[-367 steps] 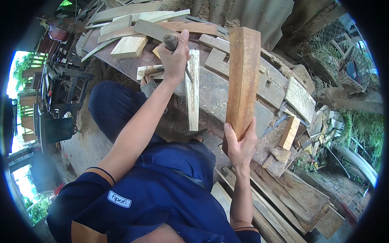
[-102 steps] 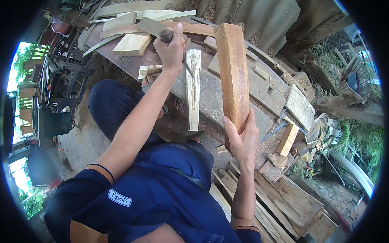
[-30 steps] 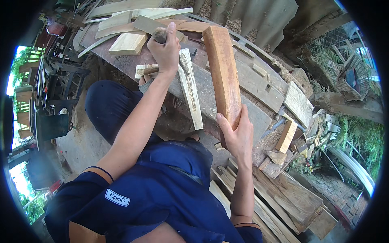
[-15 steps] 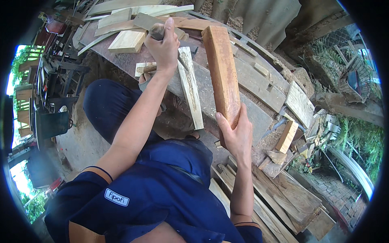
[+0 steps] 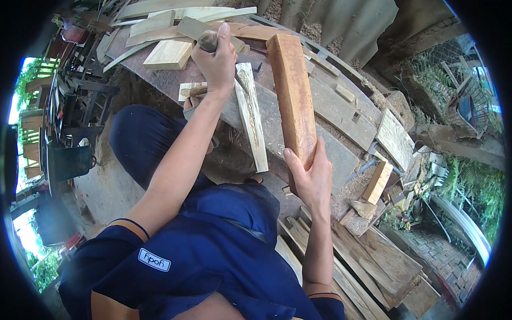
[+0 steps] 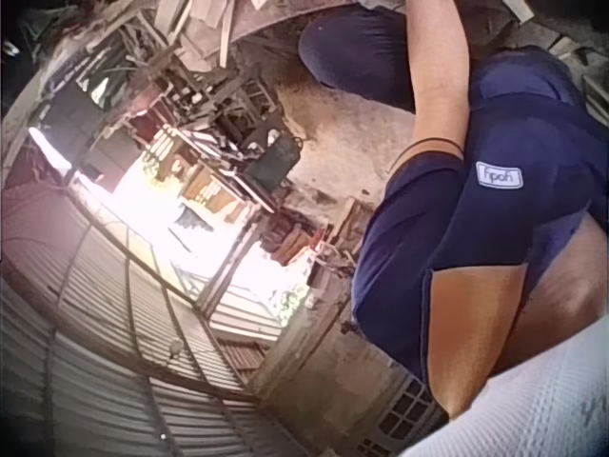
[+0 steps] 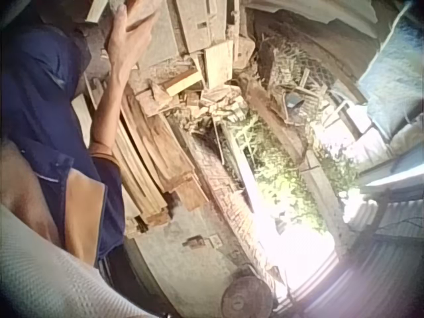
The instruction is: Use a chisel and a wooden mallet to carve a groove into a piece of wood on a workbench.
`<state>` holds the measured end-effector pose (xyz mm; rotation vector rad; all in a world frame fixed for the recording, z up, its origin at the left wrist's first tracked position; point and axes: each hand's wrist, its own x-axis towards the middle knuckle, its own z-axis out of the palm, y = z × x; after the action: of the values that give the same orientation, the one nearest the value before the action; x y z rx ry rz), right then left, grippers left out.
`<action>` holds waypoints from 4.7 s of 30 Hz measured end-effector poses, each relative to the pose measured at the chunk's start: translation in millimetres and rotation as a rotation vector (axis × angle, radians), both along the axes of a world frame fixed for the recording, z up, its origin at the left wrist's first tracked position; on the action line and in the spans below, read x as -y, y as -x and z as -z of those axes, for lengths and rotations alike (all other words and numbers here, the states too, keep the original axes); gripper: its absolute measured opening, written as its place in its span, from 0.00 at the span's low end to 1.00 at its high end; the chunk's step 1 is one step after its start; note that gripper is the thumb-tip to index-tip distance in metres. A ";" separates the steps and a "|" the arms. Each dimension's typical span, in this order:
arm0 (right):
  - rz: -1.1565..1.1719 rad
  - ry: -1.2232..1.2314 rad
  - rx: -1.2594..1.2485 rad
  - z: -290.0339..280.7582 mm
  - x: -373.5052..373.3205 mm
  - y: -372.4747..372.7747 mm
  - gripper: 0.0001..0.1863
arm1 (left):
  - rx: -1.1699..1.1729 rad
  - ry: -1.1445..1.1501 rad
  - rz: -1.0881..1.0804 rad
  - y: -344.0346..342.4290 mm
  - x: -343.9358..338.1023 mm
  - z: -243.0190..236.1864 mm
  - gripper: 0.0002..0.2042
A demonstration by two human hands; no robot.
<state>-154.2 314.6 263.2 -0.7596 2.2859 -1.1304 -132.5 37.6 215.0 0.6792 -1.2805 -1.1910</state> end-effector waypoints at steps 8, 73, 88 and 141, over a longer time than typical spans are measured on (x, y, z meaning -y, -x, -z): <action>-0.013 -0.035 -0.001 -0.4 0.8 1.9 0.33 | -0.016 -0.024 0.000 0.4 -1.7 -1.1 0.18; 0.060 0.050 0.157 7.1 -10.3 12.5 0.32 | -0.096 -0.072 0.166 11.5 -19.7 -12.9 0.17; 0.056 0.073 0.166 14.2 -7.9 13.4 0.33 | -0.082 -0.088 0.170 11.5 -27.3 -15.0 0.18; -0.338 0.336 -0.370 -100.9 72.0 57.3 0.36 | 0.157 0.215 0.196 13.5 -52.4 11.0 0.04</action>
<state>-211.5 242.6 364.1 -1.5338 2.1473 -1.3079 -146.0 90.0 203.9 0.5049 -1.6107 -1.1528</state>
